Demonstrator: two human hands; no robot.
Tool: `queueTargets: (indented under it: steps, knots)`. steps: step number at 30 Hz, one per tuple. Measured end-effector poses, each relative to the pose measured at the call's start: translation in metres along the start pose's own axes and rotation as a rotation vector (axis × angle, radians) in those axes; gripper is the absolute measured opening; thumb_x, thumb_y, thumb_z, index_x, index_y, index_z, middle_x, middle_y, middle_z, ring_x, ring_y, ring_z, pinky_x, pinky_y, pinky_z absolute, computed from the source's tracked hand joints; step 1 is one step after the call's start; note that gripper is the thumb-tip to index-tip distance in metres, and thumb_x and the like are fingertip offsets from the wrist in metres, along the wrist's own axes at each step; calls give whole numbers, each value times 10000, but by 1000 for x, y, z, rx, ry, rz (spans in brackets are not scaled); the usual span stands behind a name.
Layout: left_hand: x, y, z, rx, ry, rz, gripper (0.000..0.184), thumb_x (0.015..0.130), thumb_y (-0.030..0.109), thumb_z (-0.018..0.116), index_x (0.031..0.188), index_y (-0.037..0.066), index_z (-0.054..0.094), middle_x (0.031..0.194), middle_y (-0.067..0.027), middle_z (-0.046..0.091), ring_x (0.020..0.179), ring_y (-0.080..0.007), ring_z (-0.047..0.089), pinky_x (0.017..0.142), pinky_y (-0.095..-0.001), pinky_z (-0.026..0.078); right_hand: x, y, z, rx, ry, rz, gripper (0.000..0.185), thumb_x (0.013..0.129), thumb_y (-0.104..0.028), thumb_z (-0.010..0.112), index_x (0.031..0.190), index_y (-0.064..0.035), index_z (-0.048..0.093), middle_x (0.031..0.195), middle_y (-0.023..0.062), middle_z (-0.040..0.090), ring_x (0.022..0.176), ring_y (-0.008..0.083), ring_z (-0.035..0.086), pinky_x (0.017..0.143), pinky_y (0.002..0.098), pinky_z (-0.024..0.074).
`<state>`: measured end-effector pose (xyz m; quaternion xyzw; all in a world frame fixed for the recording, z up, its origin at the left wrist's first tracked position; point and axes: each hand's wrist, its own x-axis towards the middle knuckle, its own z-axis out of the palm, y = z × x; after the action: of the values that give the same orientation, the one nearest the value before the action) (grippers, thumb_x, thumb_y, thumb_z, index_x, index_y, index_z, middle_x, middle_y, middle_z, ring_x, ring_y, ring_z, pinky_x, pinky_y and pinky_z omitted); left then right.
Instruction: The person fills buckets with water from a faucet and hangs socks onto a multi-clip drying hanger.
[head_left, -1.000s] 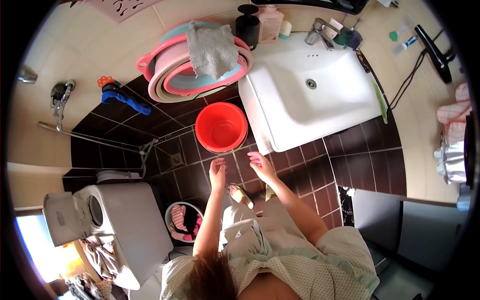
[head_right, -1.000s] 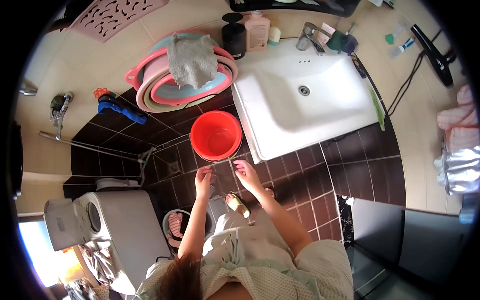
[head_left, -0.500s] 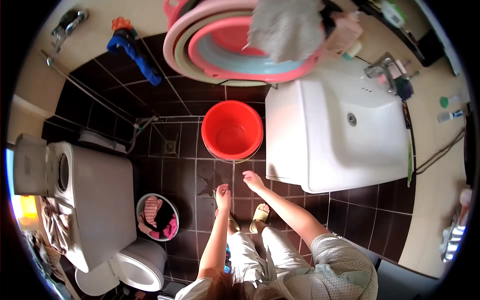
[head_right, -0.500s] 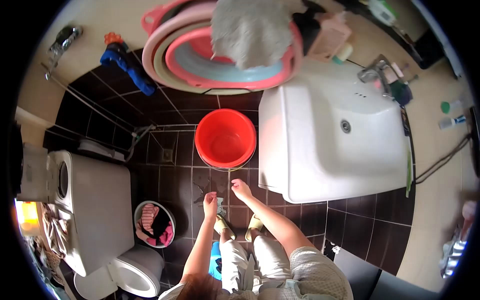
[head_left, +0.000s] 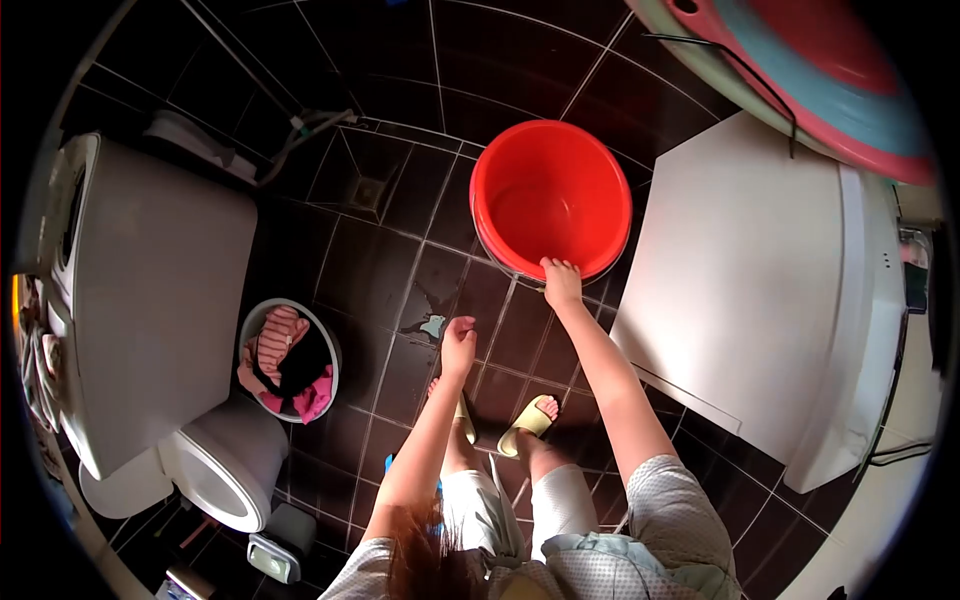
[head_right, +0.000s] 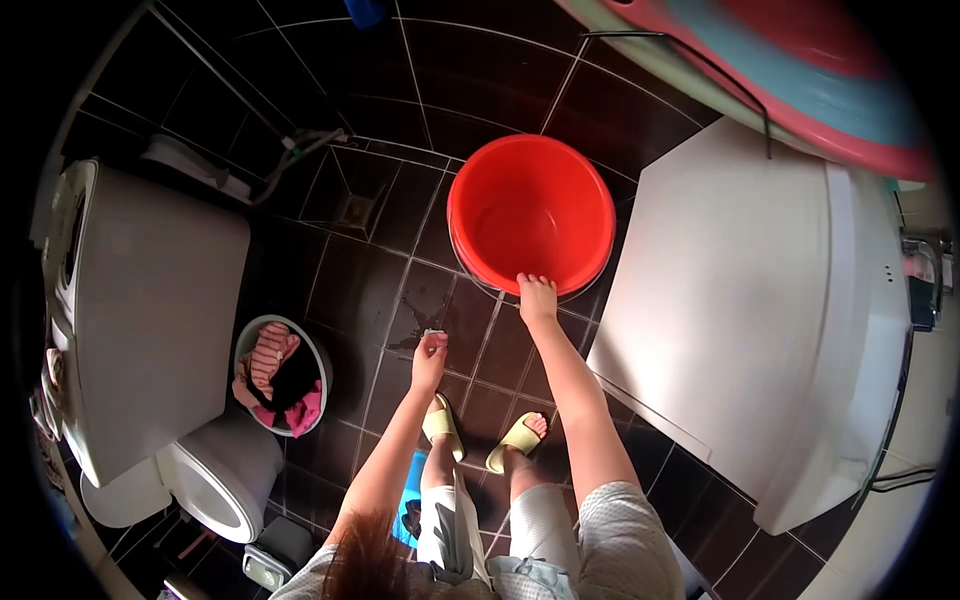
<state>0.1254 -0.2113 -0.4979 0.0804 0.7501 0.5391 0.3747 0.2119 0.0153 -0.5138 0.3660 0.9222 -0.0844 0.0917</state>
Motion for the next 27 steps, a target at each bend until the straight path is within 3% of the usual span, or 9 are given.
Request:
queueTargets:
  steps: [2, 8, 10, 12, 14, 16, 22, 24, 27]
  knots:
    - [5, -6, -4, -86, 1, -140, 177, 785, -12, 484, 932, 62, 549, 928, -16, 558, 740, -77, 500, 606, -201, 403, 3, -2, 9, -10, 100, -80, 307, 587, -2, 648, 848, -107, 523, 839, 31, 585, 866, 229, 550, 761, 358, 412]
    - [6, -30, -13, -118, -4, -96, 206, 816, 39, 489, 1015, 84, 511, 921, -1, 547, 728, -82, 509, 592, -197, 397, -37, -35, -2, 146, -54, -284, 294, 557, -52, 652, 815, -108, 524, 800, 30, 591, 814, 228, 574, 754, 358, 412]
    - [6, -42, -17, -69, 67, -84, 296, 814, 69, 529, 1103, 76, 465, 1017, -30, 520, 792, -114, 525, 634, -223, 431, -60, -52, 1, 238, -110, -341, 300, 552, -76, 661, 817, -110, 524, 787, 37, 600, 786, 227, 590, 760, 349, 412]
    - [3, -50, -19, 167, 270, 99, 456, 789, 127, 590, 1198, 74, 396, 1121, -78, 462, 887, -177, 520, 737, -283, 451, -84, -67, 2, 272, -117, -330, 305, 548, -86, 664, 819, -112, 525, 773, 47, 605, 768, 224, 596, 759, 344, 411]
    - [-4, -21, -29, 254, 291, 7, 639, 731, 208, 662, 1263, 68, 336, 1176, -135, 411, 978, -250, 488, 853, -345, 414, -110, -77, 6, 297, -150, -368, 328, 541, -102, 672, 835, -100, 526, 781, 56, 608, 789, 226, 596, 762, 350, 410]
    - [-1, -20, -39, 236, 251, -75, 664, 716, 195, 668, 1267, 53, 326, 1216, -165, 384, 1058, -300, 454, 904, -353, 386, -134, -92, 4, 310, -251, -354, 353, 559, -111, 676, 880, -98, 528, 830, 60, 609, 835, 228, 592, 790, 352, 413]
    - [4, -48, -51, 396, 211, 2, 631, 660, 177, 717, 1196, 60, 406, 1129, -161, 435, 1023, -301, 478, 870, -359, 413, -176, -96, 16, 538, -151, -401, 451, 647, -151, 662, 1074, -107, 521, 1021, 62, 559, 987, 228, 517, 856, 391, 392]
    - [3, -41, -53, 407, 234, 33, 618, 642, 155, 726, 1171, 58, 419, 1104, -157, 446, 1002, -304, 487, 854, -364, 421, -177, -86, -10, 609, 144, -158, 490, 674, -199, 663, 1129, -107, 506, 1104, 115, 498, 1030, 273, 470, 891, 405, 359]
    - [9, -44, -54, 448, 261, 48, 555, 606, 115, 732, 1064, 46, 427, 1024, -150, 473, 930, -317, 505, 799, -375, 433, -179, -50, 3, 481, 510, 449, 622, 671, -252, 684, 1206, -81, 418, 1165, 189, 425, 1083, 344, 405, 921, 420, 323]
